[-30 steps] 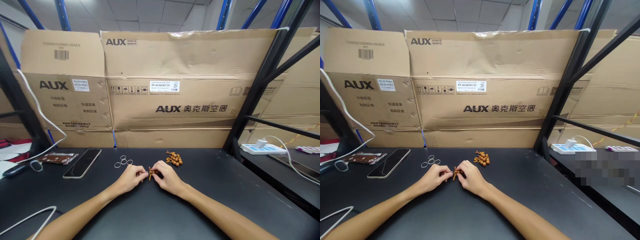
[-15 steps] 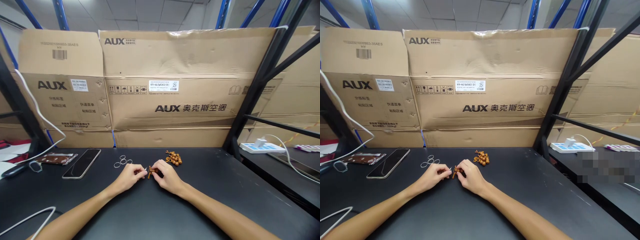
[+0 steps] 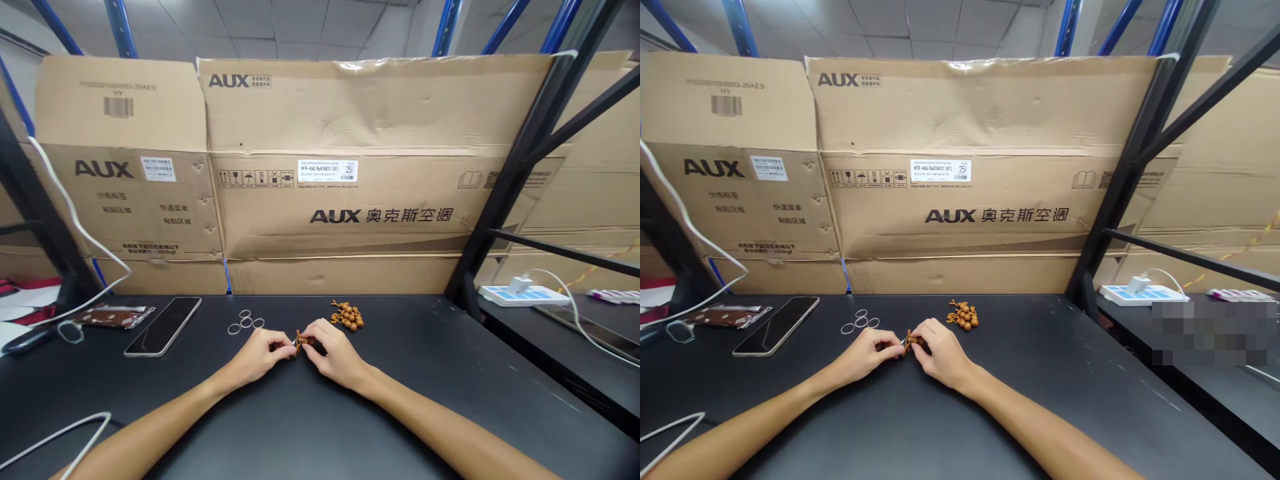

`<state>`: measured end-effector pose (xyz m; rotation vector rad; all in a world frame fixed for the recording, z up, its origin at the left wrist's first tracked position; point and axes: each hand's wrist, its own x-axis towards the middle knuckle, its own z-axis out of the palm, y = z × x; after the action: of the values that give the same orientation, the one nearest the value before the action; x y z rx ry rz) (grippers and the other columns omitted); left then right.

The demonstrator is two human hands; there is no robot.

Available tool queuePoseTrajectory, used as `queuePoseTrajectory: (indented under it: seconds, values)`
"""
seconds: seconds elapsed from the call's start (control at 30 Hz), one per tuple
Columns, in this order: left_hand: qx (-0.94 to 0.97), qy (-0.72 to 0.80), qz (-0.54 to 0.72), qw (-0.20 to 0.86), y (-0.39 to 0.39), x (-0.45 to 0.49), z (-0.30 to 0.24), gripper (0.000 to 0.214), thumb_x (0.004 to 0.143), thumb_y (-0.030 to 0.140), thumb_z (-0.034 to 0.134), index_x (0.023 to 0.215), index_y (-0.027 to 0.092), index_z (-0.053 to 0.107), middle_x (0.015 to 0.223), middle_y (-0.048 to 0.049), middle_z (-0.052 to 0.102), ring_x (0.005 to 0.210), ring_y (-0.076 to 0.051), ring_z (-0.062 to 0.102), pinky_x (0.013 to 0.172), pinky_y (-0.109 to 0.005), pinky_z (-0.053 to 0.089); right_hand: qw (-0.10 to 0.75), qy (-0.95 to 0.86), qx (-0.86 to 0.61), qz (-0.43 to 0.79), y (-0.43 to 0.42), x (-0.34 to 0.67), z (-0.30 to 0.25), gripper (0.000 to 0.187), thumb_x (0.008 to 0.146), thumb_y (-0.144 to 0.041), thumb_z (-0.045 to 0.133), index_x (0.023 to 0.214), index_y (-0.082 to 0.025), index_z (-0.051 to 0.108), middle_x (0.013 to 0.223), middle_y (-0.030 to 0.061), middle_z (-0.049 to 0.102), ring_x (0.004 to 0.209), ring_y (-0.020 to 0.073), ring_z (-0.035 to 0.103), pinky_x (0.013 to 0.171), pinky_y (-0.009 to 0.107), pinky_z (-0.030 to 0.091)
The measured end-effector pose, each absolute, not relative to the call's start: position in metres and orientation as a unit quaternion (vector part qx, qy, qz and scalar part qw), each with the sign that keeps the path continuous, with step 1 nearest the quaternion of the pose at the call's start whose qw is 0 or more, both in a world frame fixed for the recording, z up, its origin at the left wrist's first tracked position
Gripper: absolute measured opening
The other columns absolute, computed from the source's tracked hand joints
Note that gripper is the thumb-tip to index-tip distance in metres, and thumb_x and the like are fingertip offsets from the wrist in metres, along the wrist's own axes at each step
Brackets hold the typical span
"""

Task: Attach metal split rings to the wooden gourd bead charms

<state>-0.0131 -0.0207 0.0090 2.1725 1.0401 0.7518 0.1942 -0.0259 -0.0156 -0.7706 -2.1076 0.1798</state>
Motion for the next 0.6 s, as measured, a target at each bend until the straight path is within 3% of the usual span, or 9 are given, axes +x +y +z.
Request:
queuePoseTrajectory:
  seconds: [0.4,0.6]
  values:
    - [0.832,0.379,0.299,0.275,-0.0188,-0.0136,0.0096,0.025,0.085,0.036,0.057,0.079,0.019,0.074,0.078,-0.0022,0.068,0.067,-0.013,0.055,0.063,-0.023,0.041,0.372,-0.866,-0.33,0.061,-0.0244,0.1936,-0.0168,0.013,0.082,-0.011,0.055,0.091,-0.02,0.059,0.088,0.0052,0.061,0.082,0.0184,0.057,0.074,0.031,0.049]
    - [0.827,0.379,0.313,0.273,-0.0177,-0.0146,0.0081,0.022,0.084,0.033,0.058,0.077,0.019,0.073,0.1,-0.0042,0.068,0.061,-0.01,0.051,0.06,-0.023,0.04,0.333,-0.897,-0.283,0.06,-0.0262,0.194,-0.0146,0.01,0.087,-0.016,0.053,0.095,-0.02,0.058,0.089,0.0052,0.062,0.082,0.0182,0.055,0.077,0.032,0.046]
